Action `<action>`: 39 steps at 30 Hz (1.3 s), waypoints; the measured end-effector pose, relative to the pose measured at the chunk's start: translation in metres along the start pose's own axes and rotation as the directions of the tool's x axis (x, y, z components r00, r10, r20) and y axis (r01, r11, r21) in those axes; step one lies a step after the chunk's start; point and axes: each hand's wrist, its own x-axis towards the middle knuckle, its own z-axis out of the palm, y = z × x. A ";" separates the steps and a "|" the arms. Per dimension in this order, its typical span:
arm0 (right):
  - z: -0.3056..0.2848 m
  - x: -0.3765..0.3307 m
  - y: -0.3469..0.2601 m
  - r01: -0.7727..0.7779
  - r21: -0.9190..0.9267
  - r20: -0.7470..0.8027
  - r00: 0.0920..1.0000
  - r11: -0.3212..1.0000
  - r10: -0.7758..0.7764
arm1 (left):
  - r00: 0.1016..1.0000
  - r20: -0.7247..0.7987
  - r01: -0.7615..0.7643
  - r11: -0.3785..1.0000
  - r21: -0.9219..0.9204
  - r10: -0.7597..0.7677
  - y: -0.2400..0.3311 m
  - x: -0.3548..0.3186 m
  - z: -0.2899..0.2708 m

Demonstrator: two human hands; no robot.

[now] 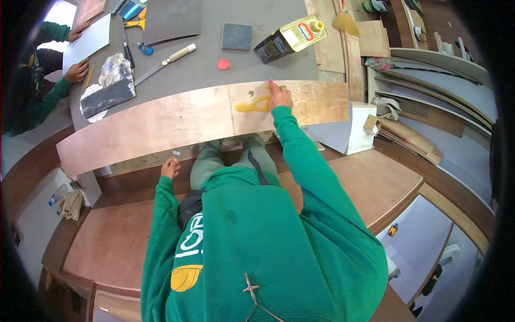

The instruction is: The person applies a yellow liquid adhesive to a long wooden plank using a small spreader, smoothing the glue across the surface of the wood.

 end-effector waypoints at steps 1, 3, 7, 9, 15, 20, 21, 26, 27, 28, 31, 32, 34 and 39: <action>0.002 0.000 -0.006 0.043 -0.016 -0.002 0.999 0.999 -0.043 | 1.000 0.008 -0.002 1.000 -0.003 0.002 -0.002 0.002 0.002; 0.000 -0.002 -0.002 0.163 0.055 -0.051 0.986 0.985 -0.160 | 1.000 0.015 -0.006 1.000 -0.019 0.006 -0.009 0.005 0.003; -0.012 0.003 0.034 0.297 0.029 -0.083 0.952 0.954 -0.294 | 0.999 -0.036 -0.040 0.997 -0.064 0.038 0.003 0.004 0.003; -0.015 0.001 0.041 0.378 -0.013 -0.082 0.922 0.926 -0.378 | 0.998 -0.029 -0.053 0.997 -0.049 0.052 0.006 0.002 0.001; -0.018 0.017 0.052 0.580 -0.072 -0.091 0.806 0.812 -0.584 | 0.999 -0.041 -0.035 0.998 -0.044 0.033 0.003 -0.009 -0.002; -0.019 0.020 0.053 0.613 -0.096 -0.060 0.783 0.784 -0.620 | 0.999 -0.031 -0.027 0.999 -0.025 0.026 0.000 -0.014 -0.003; -0.019 0.020 0.058 0.632 -0.093 -0.039 0.770 0.770 -0.637 | 0.999 -0.036 -0.024 0.999 -0.022 0.023 0.001 -0.013 -0.003; -0.017 -0.013 0.085 0.663 -0.058 -0.008 0.747 0.746 -0.665 | 0.999 -0.048 -0.017 0.999 -0.029 0.015 0.004 -0.015 -0.002; -0.020 -0.025 0.087 0.660 -0.076 0.012 0.750 0.747 -0.661 | 0.999 -0.048 -0.014 0.999 -0.036 0.012 0.000 -0.014 -0.004; -0.020 -0.036 0.092 0.655 -0.095 0.032 0.755 0.750 -0.655 | 0.999 -0.044 -0.011 0.999 -0.041 0.009 -0.001 -0.012 -0.005; -0.006 -0.068 0.115 0.638 -0.025 -0.004 0.770 0.770 -0.638 | 0.999 -0.037 -0.011 0.999 -0.033 0.010 -0.003 -0.008 -0.004; 0.001 -0.078 0.125 0.651 -0.003 -0.026 0.759 0.759 -0.651 | 1.000 -0.026 -0.009 1.000 -0.026 0.008 -0.003 -0.008 -0.004; 0.002 -0.101 0.130 0.631 -0.012 0.004 0.776 0.776 -0.631 | 1.000 -0.010 -0.006 1.000 -0.015 0.005 -0.005 -0.008 -0.003; -0.002 -0.139 0.151 0.597 0.060 0.214 0.775 0.800 -0.594 | 1.000 0.004 -0.016 1.000 0.016 0.015 -0.008 -0.007 -0.008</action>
